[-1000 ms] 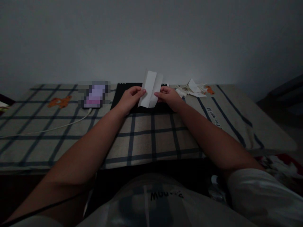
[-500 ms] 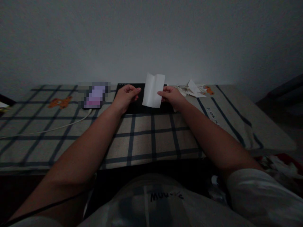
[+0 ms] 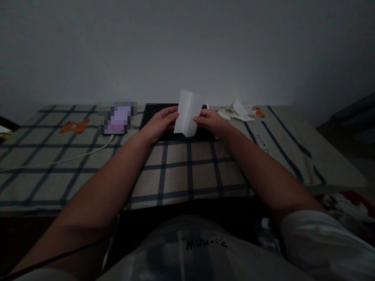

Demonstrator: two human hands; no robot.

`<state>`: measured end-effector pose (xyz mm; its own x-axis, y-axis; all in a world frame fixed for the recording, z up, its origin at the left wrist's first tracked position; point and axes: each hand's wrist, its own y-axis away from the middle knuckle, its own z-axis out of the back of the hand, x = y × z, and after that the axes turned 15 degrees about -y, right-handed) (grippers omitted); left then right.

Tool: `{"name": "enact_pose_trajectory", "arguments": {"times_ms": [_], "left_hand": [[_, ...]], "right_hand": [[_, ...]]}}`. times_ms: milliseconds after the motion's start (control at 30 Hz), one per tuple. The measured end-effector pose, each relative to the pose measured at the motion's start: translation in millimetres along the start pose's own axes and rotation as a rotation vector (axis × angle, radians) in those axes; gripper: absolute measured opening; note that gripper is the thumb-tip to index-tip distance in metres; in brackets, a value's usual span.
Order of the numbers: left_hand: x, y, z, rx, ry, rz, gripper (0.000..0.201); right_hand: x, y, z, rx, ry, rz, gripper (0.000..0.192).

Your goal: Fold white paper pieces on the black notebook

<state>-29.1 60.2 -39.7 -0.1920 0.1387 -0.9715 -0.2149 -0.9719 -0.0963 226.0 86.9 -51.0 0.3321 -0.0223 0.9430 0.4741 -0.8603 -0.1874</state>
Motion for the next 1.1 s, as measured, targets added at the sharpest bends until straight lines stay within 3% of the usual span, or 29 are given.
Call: {"name": "enact_pose_trajectory", "arguments": {"times_ms": [133,300,433,533,767,1100], "left_hand": [[2,-4,1.9,-0.043,-0.009,-0.035,0.068],[4,-11,6.1,-0.191,-0.054,-0.039,0.042],[4,-12,11.3,-0.251,-0.063,0.009,0.035],[4,-12,15.3,-0.284,-0.053,0.056,0.036],[5,-14,19.9,-0.295,-0.039,0.103,0.048],[0,-9,23.1,-0.2,-0.07,0.073,0.034]], "right_hand": [[4,1,-4,-0.076,0.001,-0.038,0.045],[9,2,-8,-0.231,0.009,-0.084,0.019],[13,0,-5,-0.291,0.015,-0.094,0.015],[15,-2,1,-0.324,0.053,-0.088,0.022],[8,-6,16,-0.33,0.129,-0.09,0.038],[8,-6,17,-0.309,-0.007,-0.031,0.024]]}}
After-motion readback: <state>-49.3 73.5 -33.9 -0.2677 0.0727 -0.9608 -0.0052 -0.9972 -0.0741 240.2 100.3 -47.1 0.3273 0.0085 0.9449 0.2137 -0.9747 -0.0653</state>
